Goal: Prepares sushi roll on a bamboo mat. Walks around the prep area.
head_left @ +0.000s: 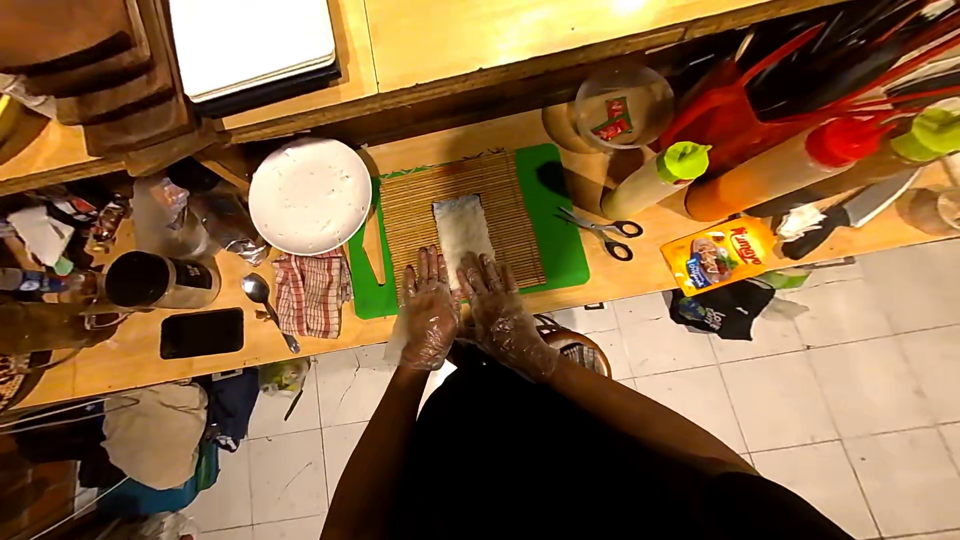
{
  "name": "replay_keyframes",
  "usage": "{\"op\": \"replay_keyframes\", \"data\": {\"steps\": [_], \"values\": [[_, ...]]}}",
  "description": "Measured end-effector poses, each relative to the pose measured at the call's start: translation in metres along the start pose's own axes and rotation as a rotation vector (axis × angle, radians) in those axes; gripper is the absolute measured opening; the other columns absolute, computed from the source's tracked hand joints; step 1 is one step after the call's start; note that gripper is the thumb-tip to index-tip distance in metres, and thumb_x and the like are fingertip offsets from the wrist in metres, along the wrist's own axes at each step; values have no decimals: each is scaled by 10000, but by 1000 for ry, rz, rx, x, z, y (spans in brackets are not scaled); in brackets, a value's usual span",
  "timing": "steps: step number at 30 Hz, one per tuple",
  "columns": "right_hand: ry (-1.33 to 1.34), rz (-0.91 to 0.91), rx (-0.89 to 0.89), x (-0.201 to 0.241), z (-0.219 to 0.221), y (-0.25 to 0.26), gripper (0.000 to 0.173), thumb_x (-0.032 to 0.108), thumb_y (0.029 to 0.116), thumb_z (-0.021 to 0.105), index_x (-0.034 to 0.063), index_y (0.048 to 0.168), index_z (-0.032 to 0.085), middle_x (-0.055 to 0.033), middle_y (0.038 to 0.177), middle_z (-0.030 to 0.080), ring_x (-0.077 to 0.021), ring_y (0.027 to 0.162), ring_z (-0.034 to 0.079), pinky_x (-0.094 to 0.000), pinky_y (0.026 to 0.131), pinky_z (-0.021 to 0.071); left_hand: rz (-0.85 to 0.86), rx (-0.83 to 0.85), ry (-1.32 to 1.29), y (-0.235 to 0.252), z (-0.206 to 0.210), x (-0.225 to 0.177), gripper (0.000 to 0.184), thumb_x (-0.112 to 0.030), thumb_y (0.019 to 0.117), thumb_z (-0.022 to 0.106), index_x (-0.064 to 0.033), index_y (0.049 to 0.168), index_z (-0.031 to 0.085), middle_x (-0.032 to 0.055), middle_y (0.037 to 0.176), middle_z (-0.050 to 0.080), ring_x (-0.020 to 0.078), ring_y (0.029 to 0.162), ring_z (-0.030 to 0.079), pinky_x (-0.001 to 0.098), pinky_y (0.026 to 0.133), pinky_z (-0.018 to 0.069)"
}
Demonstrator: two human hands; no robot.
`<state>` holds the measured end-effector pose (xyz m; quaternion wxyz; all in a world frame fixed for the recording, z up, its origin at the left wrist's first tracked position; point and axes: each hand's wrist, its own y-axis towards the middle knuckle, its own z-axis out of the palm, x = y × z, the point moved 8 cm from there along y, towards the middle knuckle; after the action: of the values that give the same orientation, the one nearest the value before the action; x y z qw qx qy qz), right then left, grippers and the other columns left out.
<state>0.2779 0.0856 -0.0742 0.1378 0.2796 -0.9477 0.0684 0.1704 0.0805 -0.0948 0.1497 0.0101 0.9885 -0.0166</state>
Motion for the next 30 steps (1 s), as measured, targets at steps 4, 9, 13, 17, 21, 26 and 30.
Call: {"op": "replay_keyframes", "data": {"steps": [4,9,13,17,21,26,30], "values": [[12,-12,2,3,0,2,974,724,898,553,82,1601,349,-106,1704,231,-344,1585,138,-648,1248,119,-8,26,31,1,0,0,641,-366,1091,308,17,1601,251,157,1710,128,271,1594,68,555,1278,41],[38,-5,28,6,-2,4,1018,705,843,654,89,1598,358,-101,1709,218,-347,1585,130,-640,1251,113,11,20,47,0,0,0,615,-310,1083,324,31,1592,267,168,1699,173,281,1591,91,559,1279,39],[47,-16,31,6,-5,7,1010,687,841,674,90,1595,366,-117,1704,224,-357,1581,140,-645,1251,109,22,12,22,0,-2,-1,616,-302,1083,340,39,1590,263,171,1697,178,283,1591,93,550,1279,26],[69,-39,18,10,-1,7,914,551,891,688,100,1608,343,-114,1705,224,-356,1582,138,-645,1245,142,46,25,60,0,-2,-2,620,-339,1083,327,31,1580,305,185,1693,181,316,1588,93,579,1273,35],[138,-23,-32,-4,-13,0,1051,758,802,667,168,1611,349,-79,1716,199,-339,1589,109,-650,1252,122,42,0,22,-3,-5,0,671,-412,1080,319,22,1590,282,174,1699,166,296,1591,79,570,1278,37],[261,209,-152,-72,-36,-16,738,565,903,679,168,1506,526,-93,1609,430,-356,1526,305,-627,1205,275,14,-45,-77,-13,-8,14,782,-559,1037,365,-56,1623,245,97,1719,136,255,1596,40,606,1266,37],[329,-26,-221,-79,-30,-11,423,414,969,661,197,1331,691,-3,1531,534,-246,1502,369,-530,1223,315,113,-63,-61,-4,-5,8,618,-536,1027,444,-179,1529,492,1,1685,283,282,1590,86,662,1237,48]]}}
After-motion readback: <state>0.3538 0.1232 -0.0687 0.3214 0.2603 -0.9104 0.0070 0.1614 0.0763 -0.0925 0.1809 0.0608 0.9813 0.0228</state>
